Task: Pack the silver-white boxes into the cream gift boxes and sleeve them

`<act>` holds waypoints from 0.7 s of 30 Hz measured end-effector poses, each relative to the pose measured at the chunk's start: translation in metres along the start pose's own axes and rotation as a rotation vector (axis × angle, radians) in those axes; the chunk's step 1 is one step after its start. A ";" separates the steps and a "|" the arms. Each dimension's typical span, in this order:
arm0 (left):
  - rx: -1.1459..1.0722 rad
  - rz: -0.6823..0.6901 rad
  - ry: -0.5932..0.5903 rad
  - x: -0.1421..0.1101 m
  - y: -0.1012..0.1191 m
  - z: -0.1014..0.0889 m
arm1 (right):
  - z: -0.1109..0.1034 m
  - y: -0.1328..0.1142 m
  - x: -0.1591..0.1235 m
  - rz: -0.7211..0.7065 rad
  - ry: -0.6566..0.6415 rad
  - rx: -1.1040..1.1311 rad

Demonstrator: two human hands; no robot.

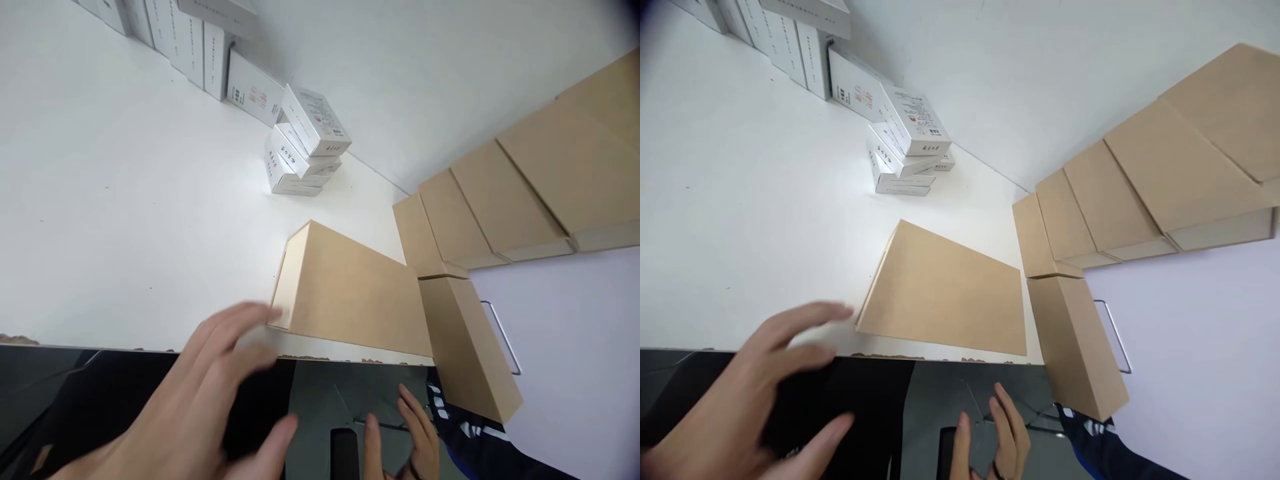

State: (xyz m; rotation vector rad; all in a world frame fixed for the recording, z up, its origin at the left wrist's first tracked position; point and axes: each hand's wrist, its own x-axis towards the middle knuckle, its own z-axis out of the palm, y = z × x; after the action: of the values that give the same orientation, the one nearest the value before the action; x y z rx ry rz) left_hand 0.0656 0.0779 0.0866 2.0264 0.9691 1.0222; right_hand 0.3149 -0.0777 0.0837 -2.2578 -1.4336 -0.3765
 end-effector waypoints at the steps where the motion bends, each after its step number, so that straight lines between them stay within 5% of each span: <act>1: 0.019 0.000 -0.002 0.016 0.004 0.003 | 0.009 -0.008 -0.001 0.076 0.029 0.075; 6: 0.084 -0.002 -0.047 0.057 0.010 0.007 | 0.028 -0.026 0.036 0.168 0.174 0.433; 10: 0.031 -0.058 -0.105 0.066 0.002 0.003 | 0.035 -0.023 0.064 0.259 0.067 0.577; 21: -0.085 -0.078 -0.370 0.101 -0.009 -0.007 | 0.049 -0.028 0.067 0.416 0.229 0.657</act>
State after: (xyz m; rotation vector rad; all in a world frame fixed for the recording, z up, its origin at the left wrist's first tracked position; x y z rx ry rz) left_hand 0.0987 0.1682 0.1191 1.9963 0.7858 0.6059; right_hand 0.3176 0.0095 0.0768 -1.8234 -0.7817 -0.0144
